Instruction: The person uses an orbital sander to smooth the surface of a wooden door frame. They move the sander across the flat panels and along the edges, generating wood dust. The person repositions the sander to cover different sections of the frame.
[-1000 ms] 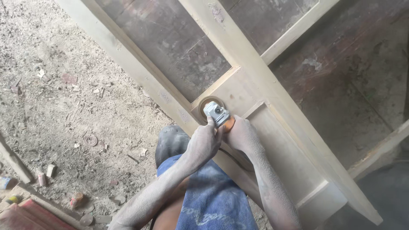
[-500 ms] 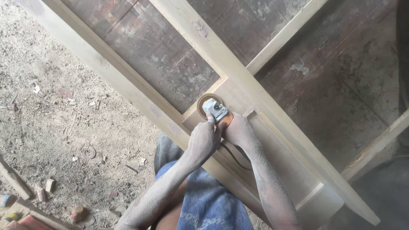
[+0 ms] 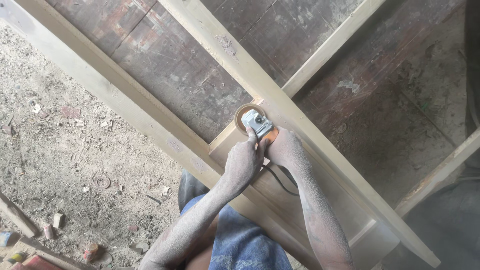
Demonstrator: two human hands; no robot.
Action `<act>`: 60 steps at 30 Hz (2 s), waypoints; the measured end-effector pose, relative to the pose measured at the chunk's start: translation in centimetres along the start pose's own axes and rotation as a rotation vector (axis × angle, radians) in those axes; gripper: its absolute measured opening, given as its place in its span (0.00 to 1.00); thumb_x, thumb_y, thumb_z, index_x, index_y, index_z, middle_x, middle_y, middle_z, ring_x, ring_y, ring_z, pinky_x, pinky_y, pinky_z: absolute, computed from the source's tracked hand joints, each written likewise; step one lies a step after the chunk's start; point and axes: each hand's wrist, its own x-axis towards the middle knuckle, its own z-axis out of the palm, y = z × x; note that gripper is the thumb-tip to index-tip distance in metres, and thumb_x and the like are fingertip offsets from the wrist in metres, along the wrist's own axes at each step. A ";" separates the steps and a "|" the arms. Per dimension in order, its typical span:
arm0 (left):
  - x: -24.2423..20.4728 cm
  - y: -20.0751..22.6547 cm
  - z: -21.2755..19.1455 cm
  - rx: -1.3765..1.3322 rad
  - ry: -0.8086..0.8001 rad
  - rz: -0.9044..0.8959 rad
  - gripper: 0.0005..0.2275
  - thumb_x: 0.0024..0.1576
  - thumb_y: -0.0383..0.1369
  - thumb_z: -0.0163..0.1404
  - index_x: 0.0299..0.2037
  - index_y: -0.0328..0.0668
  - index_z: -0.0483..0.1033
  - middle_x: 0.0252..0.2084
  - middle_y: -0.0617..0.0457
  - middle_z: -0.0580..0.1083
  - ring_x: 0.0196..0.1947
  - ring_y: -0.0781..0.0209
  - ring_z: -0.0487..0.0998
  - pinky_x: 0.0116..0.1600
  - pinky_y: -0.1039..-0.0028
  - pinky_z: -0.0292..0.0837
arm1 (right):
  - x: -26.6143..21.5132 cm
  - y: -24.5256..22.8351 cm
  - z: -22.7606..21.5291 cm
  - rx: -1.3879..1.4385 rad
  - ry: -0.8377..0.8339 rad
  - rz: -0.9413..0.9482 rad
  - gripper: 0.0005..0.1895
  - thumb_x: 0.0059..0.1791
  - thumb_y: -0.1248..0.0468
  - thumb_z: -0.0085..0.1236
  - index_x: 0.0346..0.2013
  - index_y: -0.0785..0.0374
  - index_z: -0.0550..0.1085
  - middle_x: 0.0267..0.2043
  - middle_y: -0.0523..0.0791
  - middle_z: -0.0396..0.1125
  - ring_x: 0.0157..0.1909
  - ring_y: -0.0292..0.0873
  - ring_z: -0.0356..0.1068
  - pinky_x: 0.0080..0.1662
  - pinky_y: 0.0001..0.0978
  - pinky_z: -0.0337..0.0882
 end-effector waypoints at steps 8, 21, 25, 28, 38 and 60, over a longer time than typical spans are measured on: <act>0.7 1.0 -0.3 0.020 -0.038 -0.025 0.32 0.66 0.47 0.42 0.70 0.23 0.55 0.22 0.42 0.77 0.24 0.48 0.83 0.34 0.59 0.78 | -0.1 -0.3 -1.4 0.125 -0.041 0.072 0.20 0.47 0.54 0.64 0.51 0.59 0.77 0.44 0.51 0.77 0.47 0.48 0.79 0.48 0.41 0.79; 1.4 1.0 0.1 0.049 0.008 0.008 0.31 0.65 0.48 0.43 0.68 0.24 0.59 0.21 0.41 0.77 0.26 0.47 0.83 0.36 0.58 0.77 | 0.9 0.7 -1.2 0.126 0.009 0.029 0.23 0.45 0.52 0.65 0.50 0.60 0.77 0.44 0.54 0.76 0.48 0.52 0.78 0.48 0.44 0.79; 1.5 0.9 0.5 0.077 -0.017 0.001 0.31 0.65 0.48 0.43 0.68 0.25 0.60 0.22 0.40 0.77 0.27 0.45 0.83 0.36 0.57 0.77 | 0.4 0.9 -1.5 0.110 -0.007 0.055 0.23 0.45 0.51 0.64 0.50 0.60 0.77 0.44 0.54 0.76 0.47 0.51 0.79 0.48 0.44 0.79; 1.6 0.9 1.0 0.088 -0.012 0.011 0.31 0.65 0.48 0.43 0.68 0.25 0.60 0.23 0.40 0.78 0.27 0.44 0.83 0.36 0.56 0.77 | 0.1 1.2 -1.5 0.110 -0.004 0.059 0.24 0.45 0.50 0.64 0.50 0.61 0.76 0.45 0.54 0.75 0.48 0.52 0.78 0.48 0.44 0.78; 0.8 1.6 2.1 0.074 -0.039 0.036 0.32 0.64 0.47 0.44 0.68 0.20 0.58 0.23 0.41 0.77 0.28 0.46 0.83 0.35 0.58 0.77 | -0.8 2.4 -1.2 0.140 -0.018 0.090 0.22 0.48 0.52 0.61 0.51 0.61 0.76 0.44 0.53 0.77 0.46 0.49 0.80 0.47 0.43 0.79; -1.1 2.3 4.8 0.169 -0.084 0.063 0.32 0.66 0.48 0.41 0.67 0.19 0.58 0.22 0.40 0.75 0.27 0.43 0.81 0.35 0.55 0.75 | -2.5 5.6 -0.6 0.168 -0.029 0.109 0.25 0.48 0.51 0.60 0.56 0.59 0.74 0.50 0.54 0.74 0.54 0.54 0.76 0.54 0.47 0.77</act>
